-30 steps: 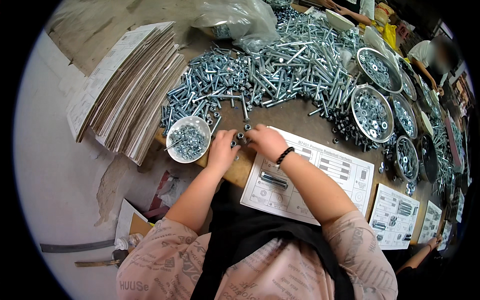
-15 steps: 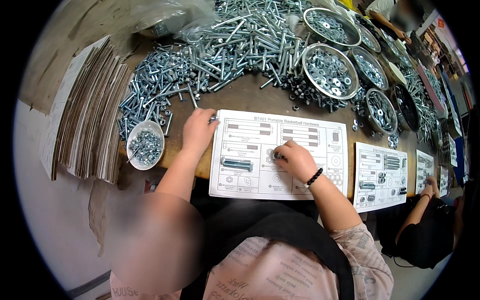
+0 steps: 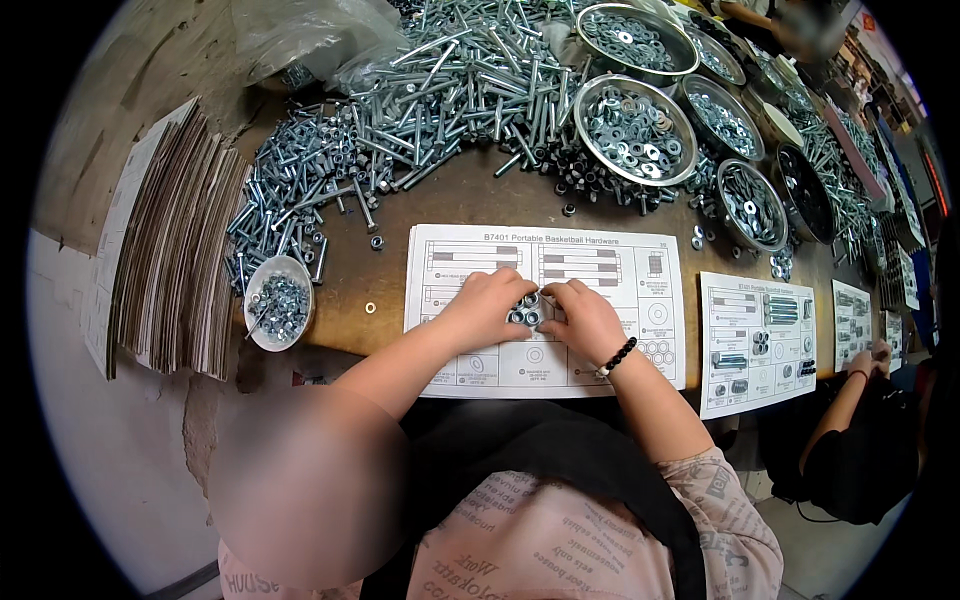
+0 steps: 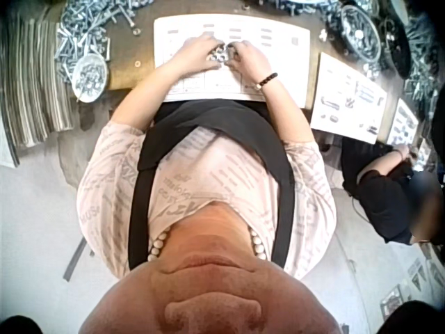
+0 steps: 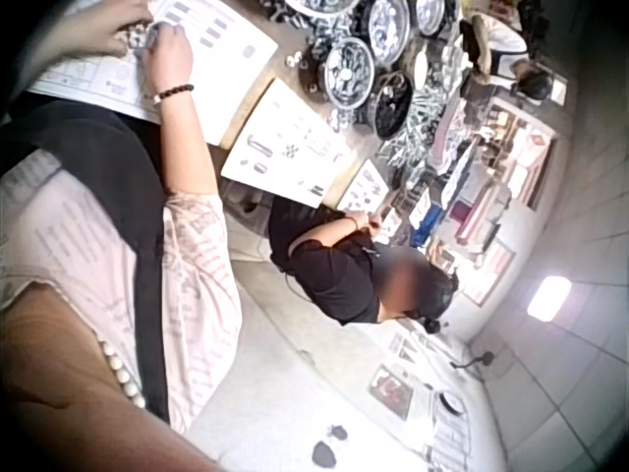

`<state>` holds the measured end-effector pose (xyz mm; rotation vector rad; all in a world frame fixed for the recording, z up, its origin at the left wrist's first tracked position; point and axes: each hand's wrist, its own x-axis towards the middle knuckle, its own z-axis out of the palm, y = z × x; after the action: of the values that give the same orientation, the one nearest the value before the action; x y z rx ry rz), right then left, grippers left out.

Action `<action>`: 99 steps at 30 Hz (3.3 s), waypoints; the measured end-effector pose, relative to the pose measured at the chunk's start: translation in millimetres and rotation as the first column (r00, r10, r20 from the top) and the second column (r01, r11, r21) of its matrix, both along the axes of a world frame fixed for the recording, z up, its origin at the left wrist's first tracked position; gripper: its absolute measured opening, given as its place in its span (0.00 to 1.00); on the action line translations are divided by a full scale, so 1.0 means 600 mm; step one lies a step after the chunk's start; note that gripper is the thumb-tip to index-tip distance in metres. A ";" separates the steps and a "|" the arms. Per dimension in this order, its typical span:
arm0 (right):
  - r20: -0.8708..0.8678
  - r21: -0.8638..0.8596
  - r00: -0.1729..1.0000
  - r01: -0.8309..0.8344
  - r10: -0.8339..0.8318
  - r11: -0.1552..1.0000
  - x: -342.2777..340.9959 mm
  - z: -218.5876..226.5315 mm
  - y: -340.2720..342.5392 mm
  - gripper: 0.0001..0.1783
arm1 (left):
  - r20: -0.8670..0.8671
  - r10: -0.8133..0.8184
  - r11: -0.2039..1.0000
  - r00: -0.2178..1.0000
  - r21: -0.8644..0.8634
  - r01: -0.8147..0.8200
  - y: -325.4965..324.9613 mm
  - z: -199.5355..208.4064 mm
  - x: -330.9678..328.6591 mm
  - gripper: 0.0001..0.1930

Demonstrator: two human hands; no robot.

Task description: The person sorts metal fasteners, including bolts, nuts, and washers, from a large pile on a table. They place the items into designated areas on a printed instruction sheet, organizing them by type and size.

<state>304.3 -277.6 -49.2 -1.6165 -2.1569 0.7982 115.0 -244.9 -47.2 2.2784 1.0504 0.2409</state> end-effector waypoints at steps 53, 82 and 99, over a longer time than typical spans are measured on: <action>0.076 0.226 0.989 0.106 -0.126 0.968 0.102 -0.047 0.208 0.15 | -0.183 0.037 0.957 0.982 0.291 0.018 0.222 -0.022 0.148 0.24; -0.034 0.113 0.998 0.054 -0.051 0.992 0.214 0.022 0.006 0.09 | -0.138 0.154 0.943 0.978 0.317 -0.104 0.207 -0.043 0.167 0.10; 0.050 0.063 0.983 0.173 -0.176 0.983 0.239 0.014 -0.138 0.14 | 0.186 -0.229 0.970 0.955 -0.042 0.241 -0.064 -0.026 0.236 0.11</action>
<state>447.7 -360.4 -41.0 -1.7871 -2.0198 0.6384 256.6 -283.5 -62.6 2.2506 0.6777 0.3038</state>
